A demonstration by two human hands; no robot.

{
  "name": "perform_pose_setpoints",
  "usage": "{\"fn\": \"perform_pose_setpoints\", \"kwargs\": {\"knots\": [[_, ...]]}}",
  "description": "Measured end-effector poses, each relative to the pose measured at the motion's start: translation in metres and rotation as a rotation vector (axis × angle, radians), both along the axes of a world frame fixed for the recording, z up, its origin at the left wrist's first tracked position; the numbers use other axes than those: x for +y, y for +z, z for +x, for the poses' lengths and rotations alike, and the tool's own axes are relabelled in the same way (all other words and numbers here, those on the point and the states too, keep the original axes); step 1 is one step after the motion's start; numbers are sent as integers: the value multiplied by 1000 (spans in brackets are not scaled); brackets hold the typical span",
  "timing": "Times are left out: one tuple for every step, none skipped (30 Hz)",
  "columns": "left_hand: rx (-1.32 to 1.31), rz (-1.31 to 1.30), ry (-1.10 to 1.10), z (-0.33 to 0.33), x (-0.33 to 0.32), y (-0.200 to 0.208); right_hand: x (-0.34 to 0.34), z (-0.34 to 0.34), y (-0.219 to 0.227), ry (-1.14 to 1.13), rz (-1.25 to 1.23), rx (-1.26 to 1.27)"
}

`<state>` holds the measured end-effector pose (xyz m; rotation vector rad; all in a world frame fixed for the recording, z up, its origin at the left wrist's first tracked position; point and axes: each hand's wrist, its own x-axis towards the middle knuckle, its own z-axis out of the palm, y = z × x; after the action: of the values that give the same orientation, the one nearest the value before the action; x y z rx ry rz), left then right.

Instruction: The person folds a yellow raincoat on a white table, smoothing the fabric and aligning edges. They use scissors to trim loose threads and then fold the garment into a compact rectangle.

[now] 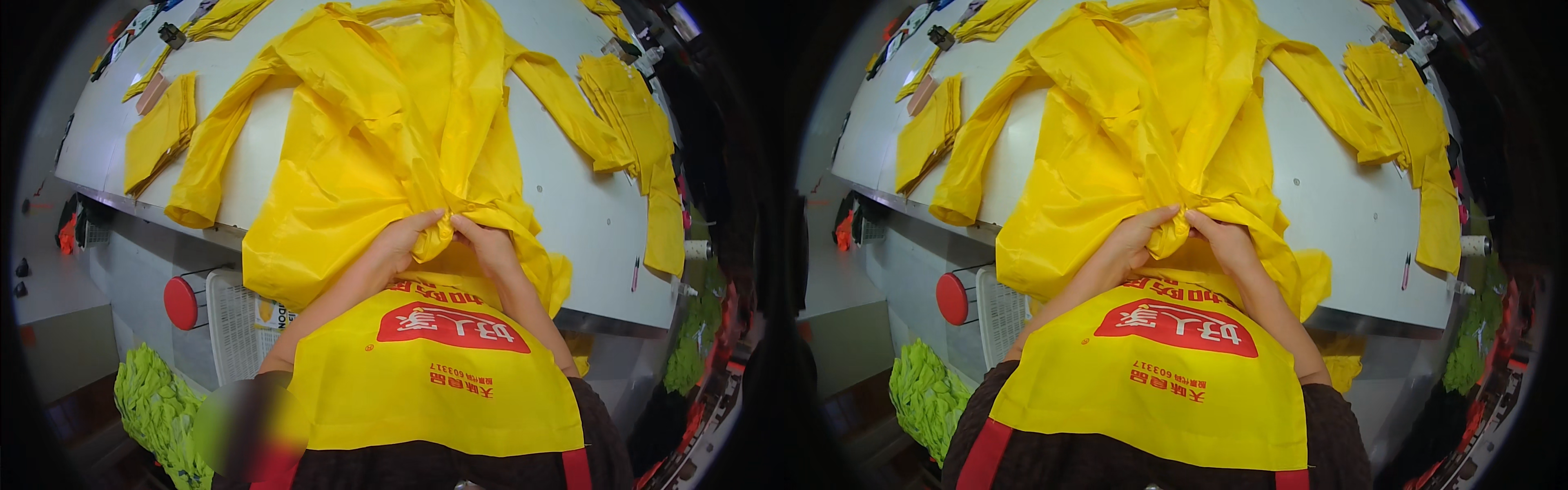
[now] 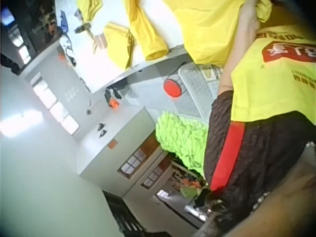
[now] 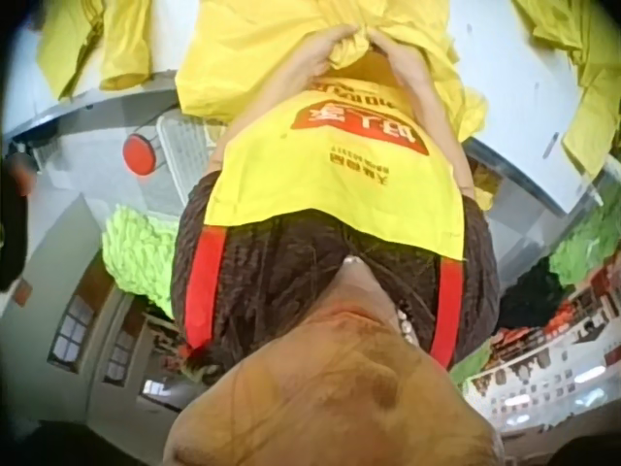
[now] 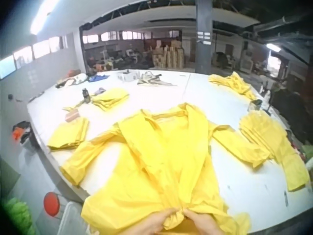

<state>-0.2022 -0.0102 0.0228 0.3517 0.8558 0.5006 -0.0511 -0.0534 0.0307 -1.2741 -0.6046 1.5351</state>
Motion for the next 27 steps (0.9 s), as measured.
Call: {"fn": "perform_pose_setpoints", "kwargs": {"knots": [[5, 22, 5, -1, -1, -2, -1, 0, -2, -8, -17, 19], [10, 45, 9, -1, -1, -5, -3, 0, -2, -52, -17, 27], [15, 68, 18, -2, -2, -8, -3, -1, -2, -90, -18, 35], [-23, 46, 38, -2, -2, -9, -5, 0, -2, -128, -17, 42], [-24, 35, 33, -3, -4, -8, -9, 4, -4, -112, -17, 64], [-27, 27, 23, -3, -3, 0, -12, 11, -6, -100, -14, 84], [-27, 22, 14, -4, -2, 8, -15, 15, -7, -87, -7, 107], [-65, -7, -3, -5, 0, 13, -16, 16, -5, -76, -34, 146], [-71, 0, -1, -6, 0, 14, -17, 15, 0, -61, -59, 185], [-76, 7, 2, -6, 1, 15, -18, 15, 3, -46, -84, 225], [-82, 14, 5, -6, 1, 15, -19, 15, 3, -46, -94, 227], [-103, 3, 2, -6, 0, 15, -19, 14, 3, -46, -103, 231], [-123, -8, 0, -5, 0, 15, -20, 14, 3, -45, -113, 235], [-144, -19, -1, -5, 0, 15, -20, 14, 2, -48, -117, 257], [-131, -13, 0, -5, 1, 13, -20, 13, 1, -52, -118, 279], [-118, -8, 1, -6, 1, 10, -21, 13, 0, -56, -120, 301], [-105, -3, 3, -6, 2, 9, -21, 11, 0, -63, -119, 320], [-118, -3, 16, -6, 1, 9, -22, 10, 0, -69, -118, 339], [-130, -3, 29, -4, 0, 10, -23, 9, 0, -75, -117, 358], [-143, -4, 42, -3, -1, 10, -23, 9, -1, -82, -111, 359], [-169, 8, 47, -3, -1, 8, -24, 9, -3, -87, -106, 360], [-194, 19, 52, -3, -2, 3, -24, 8, -4, -93, -100, 361], [-219, 31, 57, -3, -2, 0, -24, 8, -3, -94, -96, 358], [-221, 32, 59, -2, -2, 1, -25, 7, -2, -96, -93, 355], [-223, 33, 61, -1, -2, 4, -25, 7, -1, -99, -89, 353], [-225, 34, 63, 0, -2, 5, -25, 6, -1, -102, -87, 348], [-227, 33, 61, 0, -2, 4, -26, 6, -1, -106, -84, 344]]}}
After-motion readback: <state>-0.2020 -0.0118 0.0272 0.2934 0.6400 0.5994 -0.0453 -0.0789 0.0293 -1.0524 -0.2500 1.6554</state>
